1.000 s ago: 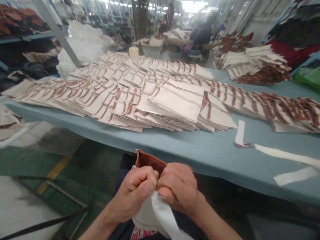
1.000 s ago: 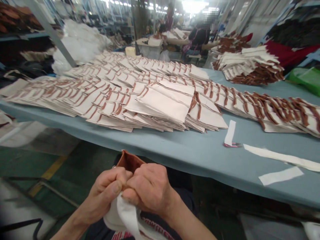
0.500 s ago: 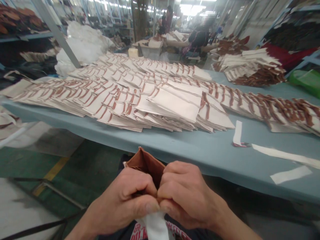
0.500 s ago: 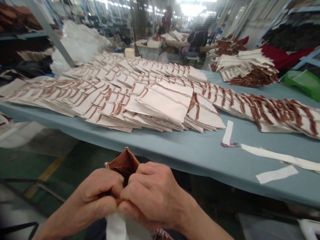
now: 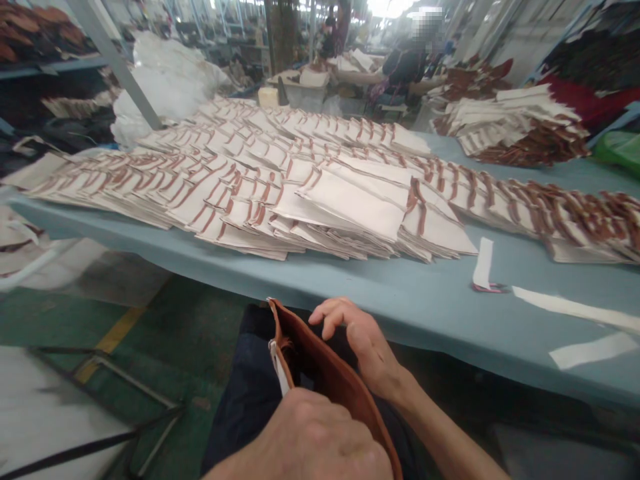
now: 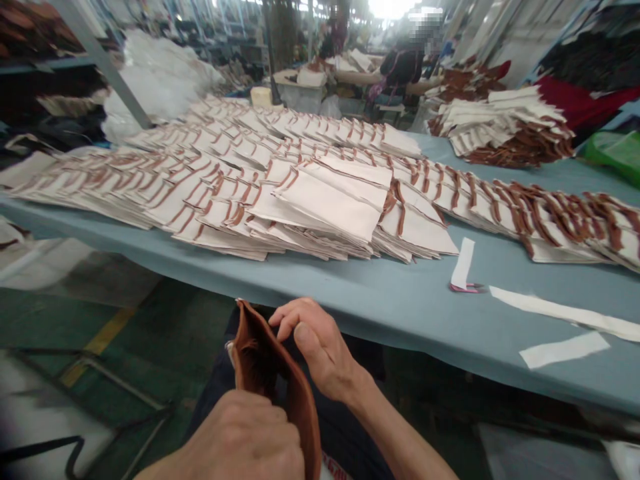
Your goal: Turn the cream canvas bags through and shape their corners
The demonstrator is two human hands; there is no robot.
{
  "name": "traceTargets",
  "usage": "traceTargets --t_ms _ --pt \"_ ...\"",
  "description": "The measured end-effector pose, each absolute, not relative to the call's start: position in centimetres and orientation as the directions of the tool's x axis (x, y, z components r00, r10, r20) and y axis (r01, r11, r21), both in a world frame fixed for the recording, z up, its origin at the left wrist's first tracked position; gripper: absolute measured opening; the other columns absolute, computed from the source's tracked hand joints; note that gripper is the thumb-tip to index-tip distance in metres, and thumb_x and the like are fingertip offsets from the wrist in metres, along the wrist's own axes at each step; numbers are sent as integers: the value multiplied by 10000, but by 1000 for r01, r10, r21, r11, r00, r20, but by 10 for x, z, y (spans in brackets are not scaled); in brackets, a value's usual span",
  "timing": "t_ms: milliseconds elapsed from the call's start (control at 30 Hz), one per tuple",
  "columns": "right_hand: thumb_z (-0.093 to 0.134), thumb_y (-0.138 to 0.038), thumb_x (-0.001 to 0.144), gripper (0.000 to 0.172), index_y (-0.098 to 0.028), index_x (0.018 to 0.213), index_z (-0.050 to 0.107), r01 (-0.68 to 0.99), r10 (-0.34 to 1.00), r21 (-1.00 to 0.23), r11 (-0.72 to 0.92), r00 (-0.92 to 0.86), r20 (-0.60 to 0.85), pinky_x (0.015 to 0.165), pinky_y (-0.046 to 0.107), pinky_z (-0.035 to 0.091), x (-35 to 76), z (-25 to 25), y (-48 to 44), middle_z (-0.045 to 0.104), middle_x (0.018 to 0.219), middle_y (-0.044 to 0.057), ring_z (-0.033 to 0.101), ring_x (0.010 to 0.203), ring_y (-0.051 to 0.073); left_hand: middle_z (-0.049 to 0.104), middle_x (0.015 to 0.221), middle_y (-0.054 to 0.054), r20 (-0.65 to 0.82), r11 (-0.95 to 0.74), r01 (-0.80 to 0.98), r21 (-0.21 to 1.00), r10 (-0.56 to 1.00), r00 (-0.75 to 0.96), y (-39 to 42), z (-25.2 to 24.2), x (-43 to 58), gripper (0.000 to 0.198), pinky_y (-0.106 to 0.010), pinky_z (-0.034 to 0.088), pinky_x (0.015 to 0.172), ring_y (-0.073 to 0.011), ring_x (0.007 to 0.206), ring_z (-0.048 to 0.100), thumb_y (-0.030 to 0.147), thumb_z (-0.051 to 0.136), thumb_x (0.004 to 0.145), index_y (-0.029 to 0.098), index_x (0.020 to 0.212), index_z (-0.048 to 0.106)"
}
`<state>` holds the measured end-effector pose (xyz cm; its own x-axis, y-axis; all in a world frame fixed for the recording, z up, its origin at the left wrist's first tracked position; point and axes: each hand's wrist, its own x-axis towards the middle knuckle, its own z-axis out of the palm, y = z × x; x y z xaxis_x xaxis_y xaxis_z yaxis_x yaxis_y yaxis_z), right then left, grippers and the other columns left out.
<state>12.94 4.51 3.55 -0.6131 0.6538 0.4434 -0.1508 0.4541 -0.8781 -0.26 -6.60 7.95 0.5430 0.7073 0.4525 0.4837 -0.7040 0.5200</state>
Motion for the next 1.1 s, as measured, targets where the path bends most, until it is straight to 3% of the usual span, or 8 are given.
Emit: traceTargets --t_ms 233,367,500,633,733,800,900,1100 --pt "432 -432 1091 473 -168 778 669 165 676 -954 250 -735 50 590 238 439 140 77 43 707 693 21 573 582 120 537 502 35 568 -750 413 516 661 491 -62 72 16 531 -300 292 420 -102 418 407 162 353 1098 171 612 568" --pt "616 -410 990 456 -178 598 620 517 582 -722 460 -789 -194 523 265 271 132 108 45 575 536 -18 424 492 104 490 458 38 577 -787 453 420 616 536 -61 56 32 404 -324 174 358 -106 371 318 61 554 921 174 535 521" --pt "740 -337 875 359 -181 587 591 490 359 -681 544 -869 -339 547 247 270 119 107 52 520 555 -57 426 531 91 490 470 37 546 -803 533 267 581 603 -61 48 46 321 -340 106 364 -120 350 360 86 686 799 195 549 517" --pt "648 -188 875 243 -187 647 563 455 335 -697 555 -888 -313 566 237 267 117 99 56 492 598 -74 422 560 80 571 535 24 516 -783 565 260 607 604 -59 60 45 337 -308 319 400 -150 434 513 240 692 939 203 631 561" --pt "616 -173 882 225 -189 670 542 439 365 -689 577 -893 -264 571 247 247 126 105 59 473 613 -70 375 572 86 740 783 -12 601 -793 490 362 600 528 -61 85 25 271 -228 564 733 -142 749 700 180 488 1080 163 882 673" --pt "604 -181 891 226 -189 681 522 403 350 -710 577 -908 -232 576 250 251 134 113 62 467 620 -64 367 586 94 790 1008 -66 613 -746 425 513 665 427 -61 104 0 319 -243 524 1027 -172 1060 721 265 375 1124 146 1143 670" --pt "589 -132 856 162 -196 731 509 346 338 -773 531 -924 -181 576 241 276 146 121 67 468 624 -72 399 578 91 734 1270 -77 533 -516 487 704 838 117 -50 120 -41 370 -274 484 1089 -202 1209 668 371 354 1122 210 1348 598" --pt "543 -114 801 118 -212 800 479 296 416 -913 281 -895 -162 508 211 283 155 118 73 430 645 -88 392 555 86 711 1312 -107 358 -497 510 702 865 351 6 109 -64 366 -354 448 1104 -240 1232 632 260 360 1060 144 1289 620"
